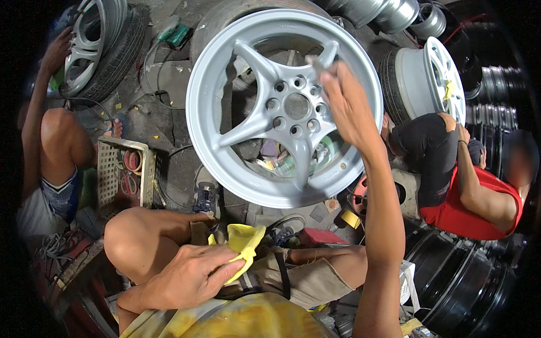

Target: The person scrubs a silver wheel rim with a small brush and a yellow cloth, focusing on the spokes and inner barrel. They wipe the rim surface repeatedly with the cloth and brush to remove residue.

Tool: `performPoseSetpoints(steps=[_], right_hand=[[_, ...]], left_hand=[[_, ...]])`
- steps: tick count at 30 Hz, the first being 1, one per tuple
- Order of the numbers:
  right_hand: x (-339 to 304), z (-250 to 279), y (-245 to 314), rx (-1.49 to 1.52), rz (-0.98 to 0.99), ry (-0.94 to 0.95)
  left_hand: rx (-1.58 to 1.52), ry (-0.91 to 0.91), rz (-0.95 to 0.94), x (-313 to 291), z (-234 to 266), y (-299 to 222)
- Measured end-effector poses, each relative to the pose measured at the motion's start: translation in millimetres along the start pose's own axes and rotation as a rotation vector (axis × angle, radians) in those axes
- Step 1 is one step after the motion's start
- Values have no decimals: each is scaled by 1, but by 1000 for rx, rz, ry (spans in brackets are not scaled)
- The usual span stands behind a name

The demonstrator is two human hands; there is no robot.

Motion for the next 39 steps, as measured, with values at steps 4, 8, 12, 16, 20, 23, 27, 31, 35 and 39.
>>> performPoseSetpoints(steps=[4,8,12,16,20,23,27,31,35,39], right_hand=[[-75,-3,23,41,34,627],[-143,-37,41,74,223,975],[-170,-53,58,191,181,821],[-191,-47,60,200,155,768],[-213,-37,51,269,141,781],[-227,-32,47,310,190,740],[-227,-18,46,260,200,839],[-217,-3,54,271,285,877],[-201,4,54,319,364,864],[-159,75,-11,147,-10,571]], left_hand=[[-83,-253,53,4,13,-8],[-159,-378,-103,11,0,1],[-25,-119,14,19,-17,-9],[149,25,41,20,-29,-4],[150,120,-54,23,-39,-11],[111,184,-87,25,-46,-13],[100,239,-113,26,-48,-14],[85,266,-150,27,-42,-30],[170,317,-179,24,-22,-40],[311,58,107,-11,23,-11]])
Point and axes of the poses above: each hand's wrist, its own x-axis towards the middle knuckle, its own z-axis out of the back of the hand, y = z × x, the point moved 2 cm from there along x, towards the middle knuckle, and after that the axes turned 6 degrees about y, right-handed, at the moved point
